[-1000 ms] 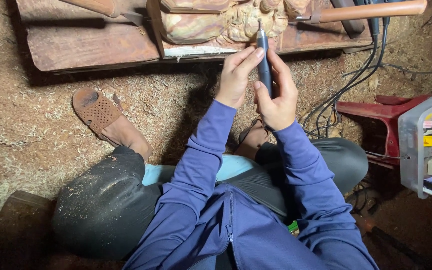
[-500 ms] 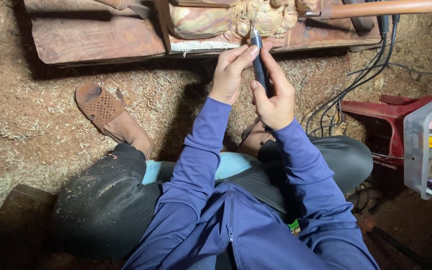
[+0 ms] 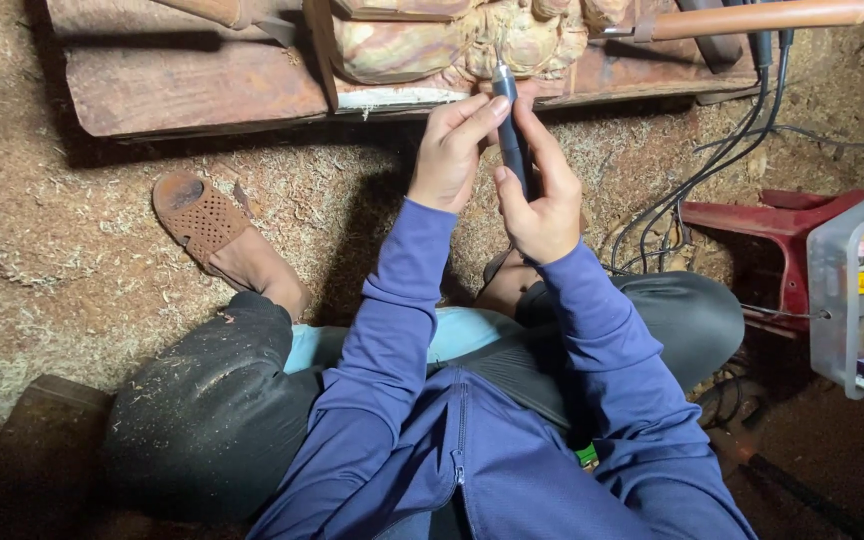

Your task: Using a rotary tool to carve intricate details into a wooden figure.

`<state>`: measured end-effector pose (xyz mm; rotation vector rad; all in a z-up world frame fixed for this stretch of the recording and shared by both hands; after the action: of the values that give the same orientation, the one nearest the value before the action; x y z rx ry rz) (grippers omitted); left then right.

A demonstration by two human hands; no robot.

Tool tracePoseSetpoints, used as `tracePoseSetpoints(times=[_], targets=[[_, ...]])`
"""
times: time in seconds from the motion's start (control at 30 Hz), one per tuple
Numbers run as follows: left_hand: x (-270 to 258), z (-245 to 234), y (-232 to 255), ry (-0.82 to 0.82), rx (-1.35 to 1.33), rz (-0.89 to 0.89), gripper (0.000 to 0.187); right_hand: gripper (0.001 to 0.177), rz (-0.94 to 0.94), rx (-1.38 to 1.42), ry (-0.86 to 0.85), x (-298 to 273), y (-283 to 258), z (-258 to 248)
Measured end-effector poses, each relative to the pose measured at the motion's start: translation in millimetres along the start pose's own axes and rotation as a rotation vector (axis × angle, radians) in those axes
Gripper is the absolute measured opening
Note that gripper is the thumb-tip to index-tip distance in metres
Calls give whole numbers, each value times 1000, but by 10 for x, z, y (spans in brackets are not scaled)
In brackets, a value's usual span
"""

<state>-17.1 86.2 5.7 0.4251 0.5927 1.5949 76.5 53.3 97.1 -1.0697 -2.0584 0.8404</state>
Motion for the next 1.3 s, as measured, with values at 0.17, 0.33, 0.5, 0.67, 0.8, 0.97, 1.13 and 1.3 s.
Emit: tracePoseSetpoints(times=[0.17,0.33,0.5,0.67,0.8,0.97,1.13,1.3], targets=[[53,12,97,-3,34,40,33,53,12,30,11,85,-2,20],[71,-7,119,13,26,43,32,52,-4,1,12,122,-9,32],[76,-12,73,6,44,54,31,53,13,27,17,86,37,15],[2,116,-73,-114,55,13,31,54,8,5,16,-109,64,-116],[-78,296,-387,-132,120,-46,30,56,22,-17,83,-322,258,-361],[4,311,-829,-34,260,-16,21,56,54,100,196,-447,555,-488],[-44,475,-806,-75,364,-100,21,59,96,207,340,-600,738,-431],[-271,534,-458,-1,516,-219,23,63,113,704,447,-632,627,-225]])
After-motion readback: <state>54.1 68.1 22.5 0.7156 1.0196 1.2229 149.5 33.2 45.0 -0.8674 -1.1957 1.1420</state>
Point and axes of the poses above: each hand's wrist, its own x-axis towards the middle knuckle, its own z-axis out of the palm, y = z × x, the point moved 9 cm from there along x, towards the middle knuckle, and after that the axes turned 1 degree about y, right-handed, at the moved point
